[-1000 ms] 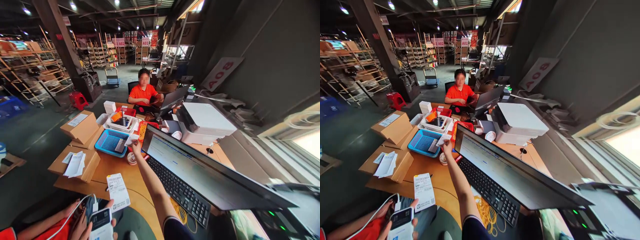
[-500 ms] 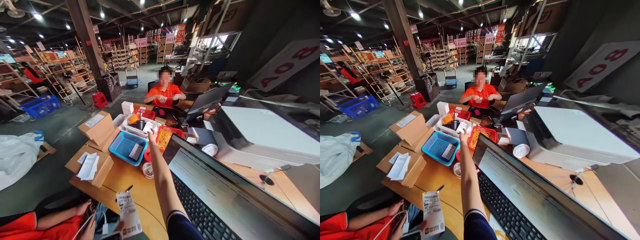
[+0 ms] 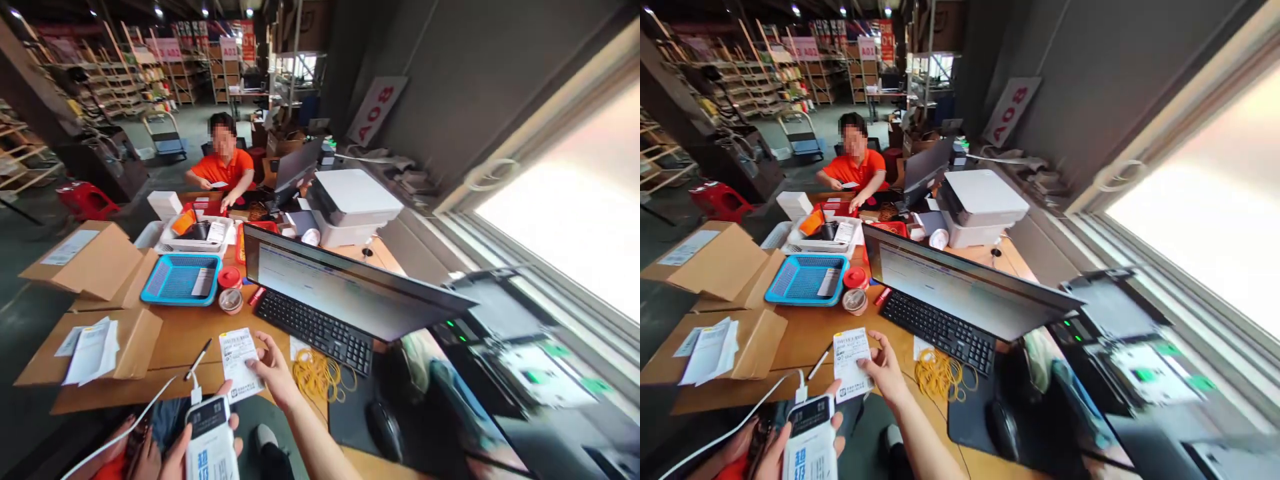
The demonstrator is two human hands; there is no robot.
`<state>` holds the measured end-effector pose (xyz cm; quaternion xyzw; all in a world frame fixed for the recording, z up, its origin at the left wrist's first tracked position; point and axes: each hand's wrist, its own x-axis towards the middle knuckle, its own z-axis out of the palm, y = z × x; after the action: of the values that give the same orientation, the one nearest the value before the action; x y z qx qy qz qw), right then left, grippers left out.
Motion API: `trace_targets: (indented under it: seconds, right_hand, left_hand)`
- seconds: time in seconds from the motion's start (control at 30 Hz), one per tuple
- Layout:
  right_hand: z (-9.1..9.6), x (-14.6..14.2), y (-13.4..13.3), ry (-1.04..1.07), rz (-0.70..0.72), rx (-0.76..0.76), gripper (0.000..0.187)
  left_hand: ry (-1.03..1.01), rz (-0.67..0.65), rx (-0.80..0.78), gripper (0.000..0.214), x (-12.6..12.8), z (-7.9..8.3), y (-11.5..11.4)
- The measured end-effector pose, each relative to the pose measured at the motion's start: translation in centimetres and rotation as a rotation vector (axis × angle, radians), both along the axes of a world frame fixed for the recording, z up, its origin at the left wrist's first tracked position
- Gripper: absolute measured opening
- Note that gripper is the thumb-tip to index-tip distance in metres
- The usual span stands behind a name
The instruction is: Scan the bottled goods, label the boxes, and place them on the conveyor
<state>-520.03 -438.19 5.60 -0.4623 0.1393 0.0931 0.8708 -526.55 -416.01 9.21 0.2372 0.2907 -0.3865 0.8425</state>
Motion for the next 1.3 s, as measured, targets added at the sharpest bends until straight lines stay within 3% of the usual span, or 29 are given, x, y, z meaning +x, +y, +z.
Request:
trace_targets:
  seconds: [0.17, 0.3, 0.4, 0.5, 0.57, 0.7, 0.83, 0.93, 1.07, 1.17, 1.3]
  right_hand:
    - [-0.1, -7.4, -1.2, -0.107, -0.128, -0.082, 0.079]
    - [-2.4, -15.2, 0.1, -0.087, -0.181, -0.111, 0.083]
    - [-4.8, -20.8, 1.1, -0.041, -0.284, -0.164, 0.078]
    - [-7.8, -25.2, 0.3, 0.028, -0.422, -0.335, 0.066]
    - [-10.0, -27.2, -2.0, 0.074, -0.548, -0.589, 0.054]
    - [-14.6, -28.8, -9.8, 0.073, -0.74, -1.278, 0.036]
    - [-18.6, -28.5, -17.0, 0.075, -0.724, -1.683, 0.045]
    - [-21.3, -28.1, -19.6, 0.026, -0.643, -1.806, 0.053]
    - [-24.1, -28.1, -20.6, -0.035, -0.602, -1.844, 0.054]
    - [-24.8, -28.1, -20.8, -0.027, -0.633, -1.836, 0.055]
    - [-24.4, -27.6, -21.2, -0.018, -0.6, -1.832, 0.055]
  left_hand:
    - [-0.13, -0.036, 0.031, 0.079, -4.2, -0.1, -2.6]
    - [-0.106, -0.066, -0.016, 0.071, -8.6, -0.8, -2.3]
    - [-0.041, -0.14, -0.081, 0.07, -11.8, -2.2, -1.0]
    - [-0.022, -0.193, -0.138, 0.068, -14.5, -4.1, 0.1]
    - [-0.01, -0.242, -0.171, 0.067, -15.6, -5.1, 0.4]
    - [-0.015, -0.277, -0.169, 0.068, -16.3, -5.7, -0.4]
    - [-0.058, -0.278, -0.171, 0.07, -16.2, -5.3, -3.0]
    - [-0.033, -0.267, -0.205, 0.073, -16.1, -5.1, -5.4]
    - [-0.032, -0.226, -0.187, 0.077, -15.9, -4.7, -7.9]
    - [-0.005, -0.236, -0.157, 0.073, -15.8, -4.3, -8.8]
    - [0.008, -0.211, -0.146, 0.075, -16.0, -4.0, -9.1]
